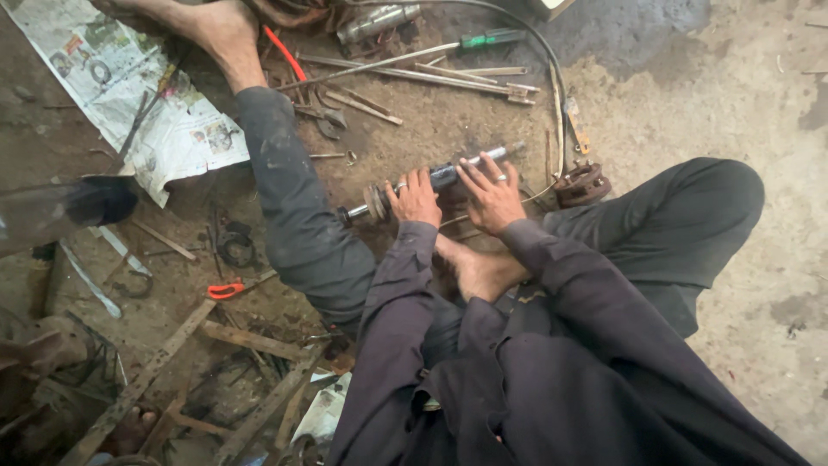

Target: The person sits on the floor and assembles a cylindrical mechanical component by hand. They repeatedly slide a dark sleeve over a metal rod, adjust its position, and rotate the assembly to check the fit.

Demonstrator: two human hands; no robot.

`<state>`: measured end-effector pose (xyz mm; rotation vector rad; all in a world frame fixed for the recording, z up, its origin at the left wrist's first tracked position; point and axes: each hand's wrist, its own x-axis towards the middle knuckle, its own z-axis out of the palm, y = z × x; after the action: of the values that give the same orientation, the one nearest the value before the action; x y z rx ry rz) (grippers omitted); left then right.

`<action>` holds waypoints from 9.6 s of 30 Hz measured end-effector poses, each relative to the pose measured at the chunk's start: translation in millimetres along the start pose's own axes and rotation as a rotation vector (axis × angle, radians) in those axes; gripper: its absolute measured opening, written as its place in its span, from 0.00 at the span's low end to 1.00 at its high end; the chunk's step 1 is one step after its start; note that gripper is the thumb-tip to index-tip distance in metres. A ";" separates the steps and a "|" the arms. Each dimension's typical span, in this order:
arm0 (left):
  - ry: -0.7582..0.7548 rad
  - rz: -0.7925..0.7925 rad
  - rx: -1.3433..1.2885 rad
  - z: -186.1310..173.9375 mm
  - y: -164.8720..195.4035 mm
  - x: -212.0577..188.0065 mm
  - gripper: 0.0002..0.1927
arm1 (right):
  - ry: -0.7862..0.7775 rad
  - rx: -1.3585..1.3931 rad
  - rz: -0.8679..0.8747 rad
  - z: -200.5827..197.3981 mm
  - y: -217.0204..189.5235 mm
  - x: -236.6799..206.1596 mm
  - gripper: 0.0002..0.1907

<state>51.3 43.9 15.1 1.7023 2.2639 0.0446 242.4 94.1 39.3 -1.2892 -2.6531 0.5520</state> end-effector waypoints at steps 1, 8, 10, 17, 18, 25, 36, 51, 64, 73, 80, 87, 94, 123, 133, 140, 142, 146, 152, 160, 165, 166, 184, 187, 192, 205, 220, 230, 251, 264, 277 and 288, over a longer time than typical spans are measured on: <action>-0.003 0.000 0.001 0.9 -0.2 -0.1 0.36 | -0.053 -0.095 0.040 -1.7 3.2 -1.3 0.45; 0.035 0.006 0.003 6.9 -1.7 1.2 0.36 | -0.114 -0.021 0.225 14.6 -21.4 1.8 0.54; 0.038 0.012 -0.002 6.8 -2.4 1.1 0.34 | -0.142 -0.047 0.176 13.6 -20.5 0.9 0.52; 0.052 0.005 -0.033 0.1 -2.1 0.9 0.33 | -0.221 -0.158 -0.159 -14.7 11.1 -0.2 0.47; 0.052 0.006 -0.030 0.5 -2.3 2.8 0.33 | -0.214 -0.164 -0.151 -15.8 10.8 1.2 0.47; 0.052 0.053 -0.047 17.3 -11.9 3.7 0.33 | -0.288 -0.155 -0.050 -10.2 -2.0 1.1 0.51; 0.053 0.034 -0.080 -26.3 1.6 13.4 0.33 | -0.243 -0.143 0.007 -2.9 -9.3 4.3 0.52; 0.041 0.016 -0.126 -51.0 10.8 5.1 0.34 | -0.469 -0.138 0.078 -14.8 -11.5 60.8 0.40; 0.109 0.020 -0.131 -47.1 9.9 4.1 0.30 | -0.289 -0.058 0.189 0.5 -29.5 31.6 0.49; 0.086 0.029 -0.097 -43.5 9.9 2.9 0.32 | -0.385 -0.125 0.220 -2.8 -27.1 27.6 0.52; 0.097 0.028 -0.106 -46.8 10.9 1.7 0.33 | -0.347 -0.155 0.205 0.8 -31.0 22.0 0.55; 0.162 0.047 -0.111 -43.2 8.8 2.4 0.31 | -0.358 -0.138 0.180 -5.4 -32.0 22.5 0.55; 0.083 0.013 -0.117 -38.8 9.9 3.0 0.34 | -0.440 -0.071 0.207 -20.1 -41.2 24.5 0.60; -0.105 -0.001 -0.057 -8.6 -2.2 10.4 0.33 | -0.146 0.058 0.278 -24.7 -41.7 11.3 0.59; -0.158 -0.019 -0.019 -4.4 -9.5 12.5 0.32 | -0.183 0.069 0.193 -26.0 -35.9 16.4 0.58; -0.102 0.000 0.002 -2.8 -14.3 7.9 0.35 | -0.139 0.032 0.295 -1.3 -19.4 -0.5 0.63; -0.101 -0.005 0.003 -3.5 -14.8 6.4 0.36 | -0.219 0.035 0.212 7.9 -17.2 -5.9 0.62; -0.073 0.000 -0.043 -6.8 -10.8 4.1 0.37 | -0.156 -0.083 0.267 18.4 -23.8 -9.3 0.58; -0.134 0.007 -0.003 -9.2 -12.5 7.6 0.39 | -0.193 -0.014 0.178 11.7 -26.3 -2.9 0.54; -0.071 -0.013 0.046 -4.2 -6.0 4.5 0.32 | -0.273 0.034 0.286 4.1 -21.7 -4.1 0.61; 0.020 0.037 -0.002 -9.2 -14.8 3.4 0.37 | -0.172 -0.070 0.392 13.3 -26.0 -4.1 0.62; -0.024 0.047 -0.009 -9.8 -17.4 3.5 0.36 | -0.200 -0.048 0.308 15.0 -24.7 -4.7 0.61; -0.050 -0.061 -0.014 -16.1 3.0 14.8 0.09 | -0.157 0.040 0.290 12.7 -17.6 -12.4 0.57; 0.126 -0.021 0.058 -29.6 6.9 13.3 0.11 | -0.172 0.044 0.016 11.6 -13.0 -7.6 0.64; 0.169 -0.066 -0.044 -70.6 5.0 0.9 0.15 | -0.214 0.060 0.194 15.2 -10.1 -10.0 0.62; 0.430 -0.143 -0.012 -124.1 7.6 -16.0 0.15 | -0.257 0.086 0.042 8.7 -30.8 -18.9 0.62; 0.439 -0.216 0.008 -121.9 8.7 -6.9 0.13 | -0.196 0.086 0.026 6.6 -8.9 -13.3 0.52; 0.378 -0.210 0.022 -132.8 5.8 -13.5 0.09 | -0.196 -0.075 0.049 11.1 -6.7 -19.0 0.60; 0.450 -0.250 -0.050 -126.5 6.3 -15.3 0.13 | -0.224 0.022 -0.049 22.7 0.4 -25.3 0.59; 0.464 -0.201 -0.079 -108.6 4.4 -4.4 0.06 | -0.277 -0.007 0.145 25.9 3.4 -28.5 0.63; 0.497 -0.212 -0.012 -126.5 2.2 -17.0 0.09 | -0.249 0.037 -0.025 13.3 0.7 -16.8 0.58; 0.490 -0.265 -0.058 -130.5 4.5 -18.3 0.09 | -0.306 0.045 -0.036 7.9 0.1 -15.4 0.57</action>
<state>25.9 48.6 144.3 1.4655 2.7866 0.5133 249.8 80.0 32.4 -1.2285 -2.8785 0.8612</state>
